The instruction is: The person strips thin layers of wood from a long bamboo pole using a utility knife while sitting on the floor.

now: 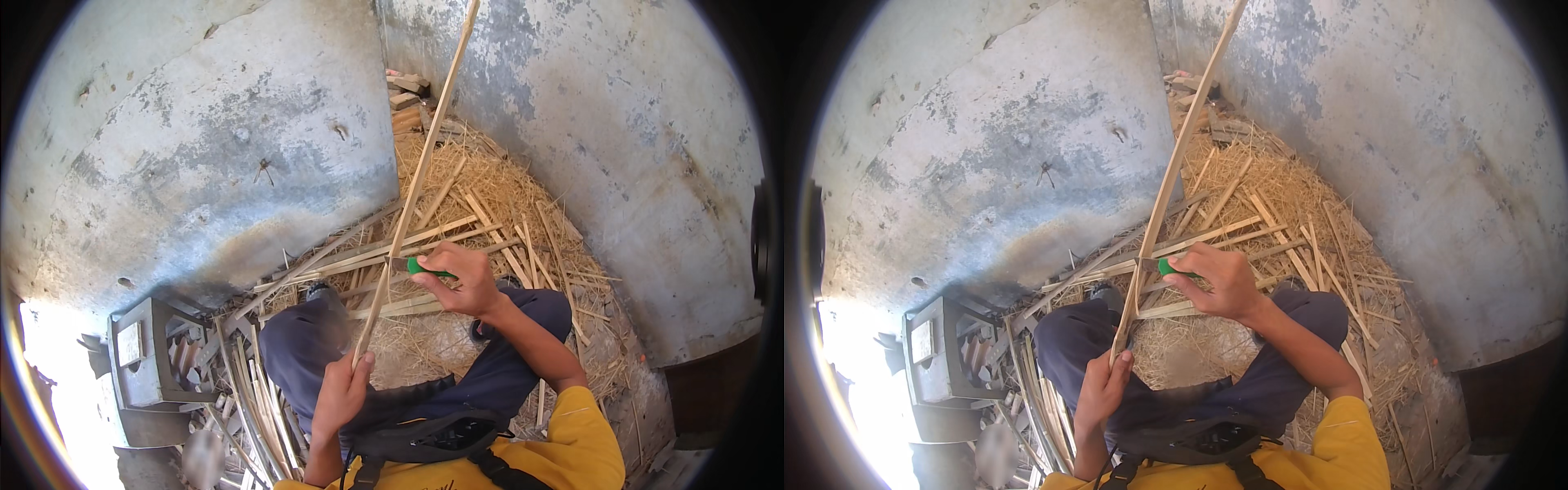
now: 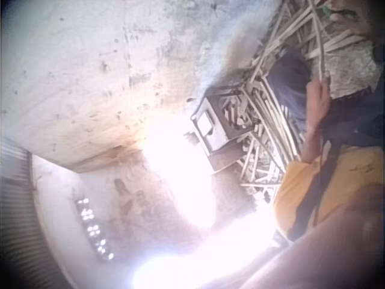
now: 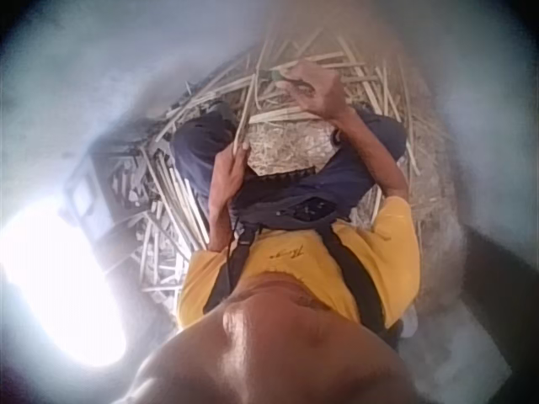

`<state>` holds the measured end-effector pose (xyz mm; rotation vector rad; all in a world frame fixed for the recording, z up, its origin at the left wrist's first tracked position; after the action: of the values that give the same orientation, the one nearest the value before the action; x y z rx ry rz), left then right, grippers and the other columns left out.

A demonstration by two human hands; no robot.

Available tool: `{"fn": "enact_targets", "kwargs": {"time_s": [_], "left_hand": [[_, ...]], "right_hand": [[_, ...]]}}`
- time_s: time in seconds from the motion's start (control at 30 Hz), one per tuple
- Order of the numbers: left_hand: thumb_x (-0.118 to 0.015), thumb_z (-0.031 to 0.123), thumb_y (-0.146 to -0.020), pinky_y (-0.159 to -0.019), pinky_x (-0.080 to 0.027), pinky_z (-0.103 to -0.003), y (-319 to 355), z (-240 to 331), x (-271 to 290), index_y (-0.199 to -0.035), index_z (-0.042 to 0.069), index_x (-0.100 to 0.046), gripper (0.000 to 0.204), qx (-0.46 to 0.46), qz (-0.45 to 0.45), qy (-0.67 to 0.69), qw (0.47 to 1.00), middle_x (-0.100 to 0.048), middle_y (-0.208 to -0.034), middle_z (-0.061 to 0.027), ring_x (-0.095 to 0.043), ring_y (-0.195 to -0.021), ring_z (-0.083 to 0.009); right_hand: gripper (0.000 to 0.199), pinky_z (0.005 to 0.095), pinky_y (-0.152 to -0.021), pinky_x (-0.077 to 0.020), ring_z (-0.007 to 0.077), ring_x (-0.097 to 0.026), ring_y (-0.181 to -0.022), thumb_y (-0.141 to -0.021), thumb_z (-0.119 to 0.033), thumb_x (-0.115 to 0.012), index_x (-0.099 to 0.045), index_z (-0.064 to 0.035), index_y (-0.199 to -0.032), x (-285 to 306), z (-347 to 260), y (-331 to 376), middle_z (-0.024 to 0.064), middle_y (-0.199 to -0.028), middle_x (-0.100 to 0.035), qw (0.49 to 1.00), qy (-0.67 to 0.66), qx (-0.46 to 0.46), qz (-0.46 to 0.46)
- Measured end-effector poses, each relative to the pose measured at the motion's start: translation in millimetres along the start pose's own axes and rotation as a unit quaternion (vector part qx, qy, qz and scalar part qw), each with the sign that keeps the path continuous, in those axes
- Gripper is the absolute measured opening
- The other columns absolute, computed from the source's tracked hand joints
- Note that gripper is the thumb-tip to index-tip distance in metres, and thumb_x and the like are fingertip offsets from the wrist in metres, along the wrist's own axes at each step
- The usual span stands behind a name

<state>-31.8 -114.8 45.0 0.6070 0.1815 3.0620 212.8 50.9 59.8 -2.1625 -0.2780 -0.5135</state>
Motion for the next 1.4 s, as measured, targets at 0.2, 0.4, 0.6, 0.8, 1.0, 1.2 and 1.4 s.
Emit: {"fn": "enact_targets", "kwargs": {"time_s": [0.2, 0.4, 0.6, 0.8, 1.0, 1.2, 1.4], "left_hand": [[-0.059, 0.023, -0.113, -0.058, -0.043, -0.042, 1.6, -2.5, 0.7, -0.091, -0.004, -0.06, 0.035, -0.01, -0.01, 0.009, 1.0, -0.052, -0.062, -0.0158, -0.045, -0.055, -0.0242], [-0.06, 0.02, -0.111, -0.058, -0.043, -0.044, -0.6, -5.9, -2.3, -0.093, -0.004, -0.061, 0.031, -0.023, 0.002, -0.018, 1.0, -0.055, -0.063, -0.0193, -0.052, -0.055, -0.0343], [-0.061, 0.018, -0.11, -0.06, -0.044, -0.049, 0.4, 4.2, -5.4, -0.095, -0.004, -0.062, 0.027, -0.017, -0.002, -0.027, 0.999, -0.058, -0.066, -0.0247, -0.059, -0.064, -0.0491], [-0.061, 0.017, -0.109, -0.061, -0.044, -0.052, 3.1, 2.4, -8.5, -0.097, -0.004, -0.063, 0.024, -0.022, 0.012, -0.043, 0.999, -0.058, -0.068, -0.027, -0.06, -0.068, -0.0515], [-0.061, 0.016, -0.109, -0.062, -0.044, -0.054, 4.3, 5.9, -9.7, -0.097, -0.004, -0.062, 0.023, -0.02, 0.023, -0.046, 0.998, -0.057, -0.069, -0.0288, -0.06, -0.069, -0.0524], [-0.061, 0.016, -0.109, -0.062, -0.044, -0.055, 4.7, 3.3, -8.5, -0.097, -0.004, -0.062, 0.024, -0.023, 0.028, -0.059, 0.998, -0.058, -0.069, -0.0294, -0.06, -0.069, -0.0531], [-0.06, 0.016, -0.109, -0.063, -0.045, -0.056, 4.0, 0.0, -6.0, -0.098, -0.004, -0.061, 0.023, -0.016, 0.021, -0.062, 0.998, -0.06, -0.071, -0.0298, -0.061, -0.072, -0.0541]], "right_hand": [[0.021, 0.0309, -0.061, -0.0536, 0.0213, -0.072, -0.07, -0.09, -0.016, -0.087, -0.076, -0.0037, -0.103, -1.3, 7.1, -1.7, 0.0106, -0.089, -0.076, 0.989, -0.142, -0.049, 0.016], [0.023, 0.0314, -0.059, -0.0528, 0.0232, -0.072, -0.069, -0.088, -0.011, -0.089, -0.072, -0.001, -0.1, -5.0, -2.1, -0.6, 0.0134, -0.085, -0.075, 0.999, -0.031, 0.017, -0.002], [0.021, 0.033, -0.055, -0.0516, 0.0249, -0.072, -0.066, -0.087, -0.011, -0.089, -0.074, -0.0017, -0.098, -7.0, -9.0, -4.7, 0.013, -0.081, -0.074, 0.999, -0.001, 0.04, 0.021], [0.02, 0.0341, -0.055, -0.0509, 0.0245, -0.07, -0.065, -0.086, -0.011, -0.089, -0.076, -0.0022, -0.098, 0.7, -9.6, -6.9, 0.0124, -0.081, -0.074, 0.999, 0.024, 0.021, 0.017], [0.019, 0.0339, -0.054, -0.0494, 0.0239, -0.069, -0.065, -0.086, -0.011, -0.089, -0.077, -0.0024, -0.099, -0.5, -7.4, -9.6, 0.0119, -0.082, -0.074, 0.999, 0.034, 0.027, 0.01], [0.019, 0.0341, -0.052, -0.0479, 0.023, -0.067, -0.062, -0.086, -0.011, -0.089, -0.078, -0.0041, -0.099, -3.4, -2.8, -6.9, 0.0103, -0.08, -0.073, 0.997, 0.065, 0.026, 0.014], [0.018, 0.0339, -0.05, -0.0476, 0.0195, -0.063, -0.058, -0.089, -0.021, -0.086, -0.081, -0.0125, -0.104, -5.2, 3.3, -9.3, 0.0025, -0.078, -0.068, 0.995, 0.097, 0.023, 0.017]]}}
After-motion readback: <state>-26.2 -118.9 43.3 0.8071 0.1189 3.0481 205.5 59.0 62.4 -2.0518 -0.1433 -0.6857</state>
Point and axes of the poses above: each hand's wrist, its own y-axis away from the middle knuckle, its own x-axis out of the back of the hand, z = x × y, the point moved 1 cm from there along -y, towards the middle knuckle
